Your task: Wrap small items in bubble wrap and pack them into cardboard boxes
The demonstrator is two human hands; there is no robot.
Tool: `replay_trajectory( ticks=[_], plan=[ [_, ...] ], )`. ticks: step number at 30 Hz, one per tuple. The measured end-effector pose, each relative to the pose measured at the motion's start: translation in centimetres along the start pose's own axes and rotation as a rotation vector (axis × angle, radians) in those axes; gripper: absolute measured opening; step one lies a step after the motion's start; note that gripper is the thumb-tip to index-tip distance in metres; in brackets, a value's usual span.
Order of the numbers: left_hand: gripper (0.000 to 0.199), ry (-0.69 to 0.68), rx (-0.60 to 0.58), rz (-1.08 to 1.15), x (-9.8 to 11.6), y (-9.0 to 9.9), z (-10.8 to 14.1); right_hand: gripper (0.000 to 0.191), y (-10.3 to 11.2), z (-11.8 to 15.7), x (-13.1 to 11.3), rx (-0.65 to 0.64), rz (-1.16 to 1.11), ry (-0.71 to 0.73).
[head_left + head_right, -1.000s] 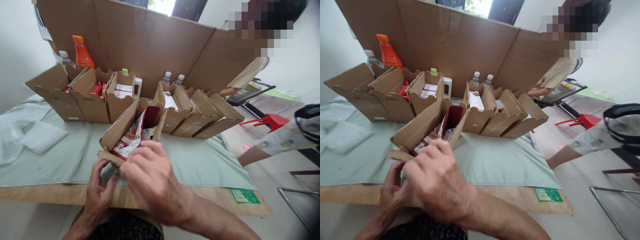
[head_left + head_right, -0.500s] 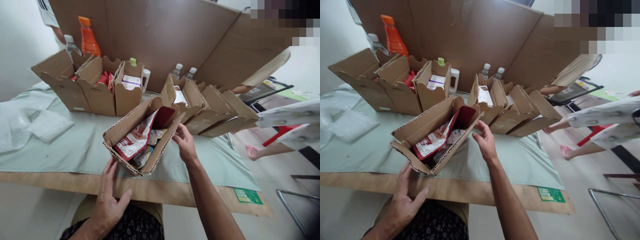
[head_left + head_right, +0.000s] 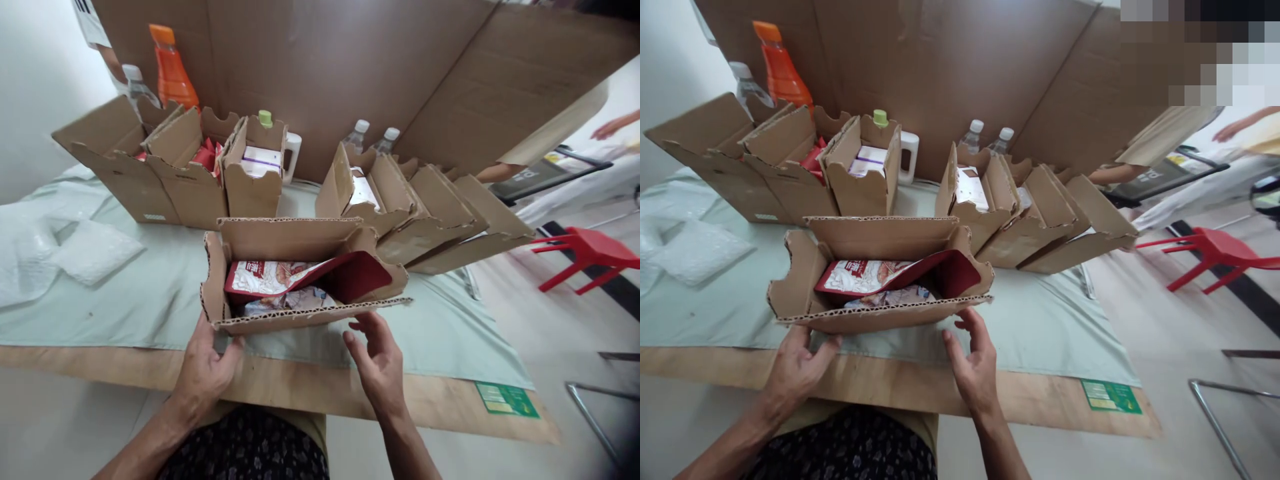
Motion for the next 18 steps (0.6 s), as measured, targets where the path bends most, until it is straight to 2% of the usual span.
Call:
replay_trajectory(
  ticks=[3,8,14,18],
  plan=[
    [0.036,0.103,-0.018,0.069,-1.0,-0.5,0.1,0.042,0.3,1.8,0.9,0.004,0.030,-0.010],
    [0.037,0.195,-0.014,0.138,-1.2,-0.8,-0.3,0.043,-0.4,1.8,0.3,0.028,0.002,0.008],
    [0.038,0.126,-0.020,0.226,-0.7,-1.7,-4.6,0.053,-1.5,0.8,-0.3,0.016,-0.001,0.050],
    [0.037,0.101,-0.017,0.243,-1.3,-3.0,-5.3,0.056,-1.8,0.3,0.4,0.023,-0.035,0.029]
  ],
)
Point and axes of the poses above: each hand's wrist, its own z-axis away from the middle knuckle, its own y-axis out of the back of the hand, x = y × z, the point moved 6 cm from there along -z, towards the middle knuckle, and after that the axes turned 11 degrees about -y, right-handed, at the moved point
